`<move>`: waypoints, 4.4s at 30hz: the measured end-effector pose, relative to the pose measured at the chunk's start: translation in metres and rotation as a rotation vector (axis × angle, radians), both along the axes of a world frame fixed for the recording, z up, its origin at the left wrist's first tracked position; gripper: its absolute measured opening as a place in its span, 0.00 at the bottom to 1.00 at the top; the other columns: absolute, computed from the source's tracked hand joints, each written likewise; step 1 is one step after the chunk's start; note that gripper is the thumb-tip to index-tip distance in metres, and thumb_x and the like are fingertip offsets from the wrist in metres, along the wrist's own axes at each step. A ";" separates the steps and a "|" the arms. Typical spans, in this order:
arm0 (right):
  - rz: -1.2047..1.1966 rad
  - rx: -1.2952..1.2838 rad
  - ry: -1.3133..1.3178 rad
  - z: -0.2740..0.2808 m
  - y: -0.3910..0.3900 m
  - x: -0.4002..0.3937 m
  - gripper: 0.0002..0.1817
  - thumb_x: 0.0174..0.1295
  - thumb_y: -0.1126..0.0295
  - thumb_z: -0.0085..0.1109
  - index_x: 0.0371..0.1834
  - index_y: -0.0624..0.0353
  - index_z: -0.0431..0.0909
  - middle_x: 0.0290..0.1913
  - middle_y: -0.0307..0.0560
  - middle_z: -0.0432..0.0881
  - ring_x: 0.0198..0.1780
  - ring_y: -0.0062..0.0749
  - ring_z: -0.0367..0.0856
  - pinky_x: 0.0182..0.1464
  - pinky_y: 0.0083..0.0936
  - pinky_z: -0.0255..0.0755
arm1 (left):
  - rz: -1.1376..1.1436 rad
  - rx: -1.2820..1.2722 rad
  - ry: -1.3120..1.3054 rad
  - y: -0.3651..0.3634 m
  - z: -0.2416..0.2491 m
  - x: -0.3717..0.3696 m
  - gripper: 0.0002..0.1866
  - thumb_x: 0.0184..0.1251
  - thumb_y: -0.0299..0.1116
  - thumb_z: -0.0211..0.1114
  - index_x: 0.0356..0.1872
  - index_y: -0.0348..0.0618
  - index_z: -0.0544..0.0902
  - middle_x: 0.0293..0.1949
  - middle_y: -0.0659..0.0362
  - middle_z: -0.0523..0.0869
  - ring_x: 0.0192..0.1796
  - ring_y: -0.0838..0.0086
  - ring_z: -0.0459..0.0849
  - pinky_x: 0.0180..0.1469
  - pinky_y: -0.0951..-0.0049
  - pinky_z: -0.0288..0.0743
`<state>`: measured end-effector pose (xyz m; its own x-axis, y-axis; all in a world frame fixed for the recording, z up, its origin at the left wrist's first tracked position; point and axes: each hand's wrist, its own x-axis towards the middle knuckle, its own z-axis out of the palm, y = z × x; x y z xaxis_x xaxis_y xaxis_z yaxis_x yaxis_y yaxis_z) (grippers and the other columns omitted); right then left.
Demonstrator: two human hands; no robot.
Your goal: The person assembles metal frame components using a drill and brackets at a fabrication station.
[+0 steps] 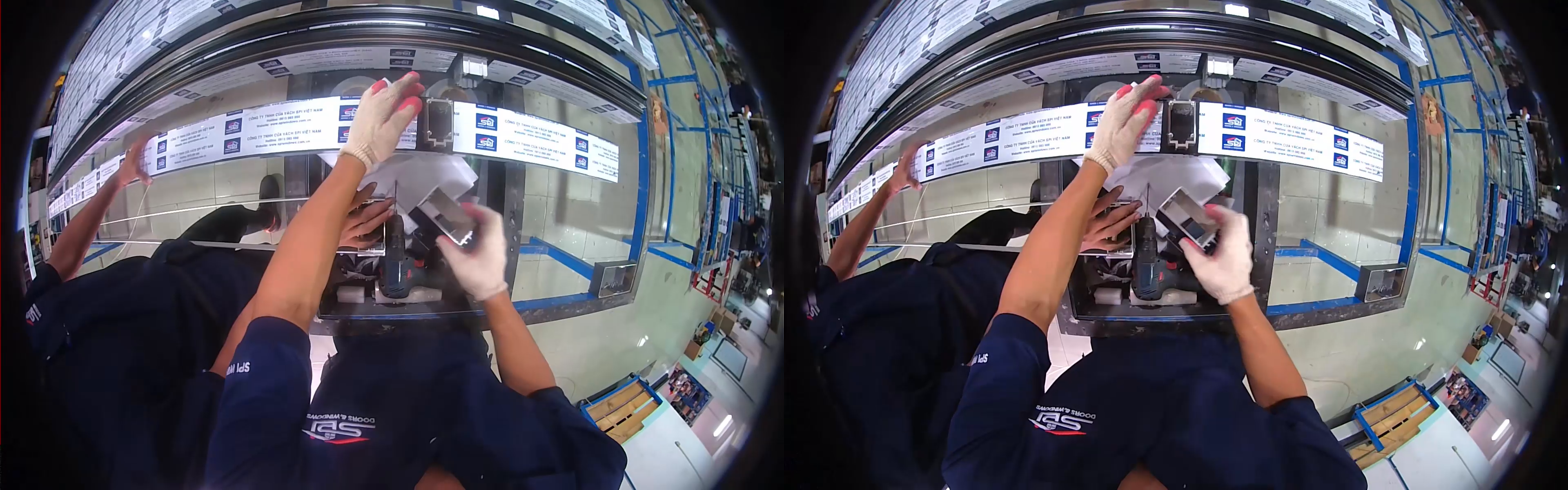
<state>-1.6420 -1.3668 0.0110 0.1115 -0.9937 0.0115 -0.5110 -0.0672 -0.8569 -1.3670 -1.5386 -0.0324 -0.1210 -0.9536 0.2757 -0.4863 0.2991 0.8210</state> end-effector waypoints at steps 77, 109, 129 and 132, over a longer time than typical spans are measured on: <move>0.569 0.154 -0.526 0.037 -0.250 0.021 0.37 0.67 0.85 0.51 0.82 0.59 0.77 0.75 0.49 0.86 0.78 0.32 0.82 0.84 0.34 0.71 | 0.436 0.090 0.193 0.065 0.029 -0.111 0.60 0.56 0.35 0.94 0.88 0.29 0.66 0.66 0.39 0.91 0.62 0.52 0.95 0.65 0.62 0.87; 0.335 0.218 -0.637 -0.024 -0.220 0.023 0.20 0.86 0.64 0.64 0.72 0.65 0.81 0.57 0.38 0.88 0.56 0.19 0.82 0.62 0.23 0.79 | -0.195 -0.088 -0.479 -0.005 0.020 -0.016 0.69 0.30 0.43 0.91 0.82 0.33 0.67 0.64 0.38 0.84 0.67 0.38 0.80 0.74 0.46 0.73; 0.739 -0.144 0.269 -0.008 -0.227 -0.010 0.88 0.35 0.48 0.97 0.95 0.69 0.42 0.83 0.70 0.69 0.87 0.60 0.65 0.93 0.48 0.49 | -0.184 -0.060 -0.508 -0.004 0.016 -0.012 0.61 0.38 0.50 0.93 0.78 0.41 0.74 0.63 0.45 0.86 0.67 0.44 0.83 0.75 0.48 0.70; 0.646 -0.166 0.320 -0.022 -0.219 -0.002 0.84 0.35 0.50 0.95 0.94 0.68 0.45 0.81 0.69 0.72 0.86 0.59 0.68 0.93 0.49 0.50 | -0.222 -0.067 -0.507 -0.005 0.005 -0.004 0.66 0.39 0.55 0.94 0.82 0.40 0.71 0.64 0.45 0.87 0.69 0.45 0.83 0.77 0.46 0.69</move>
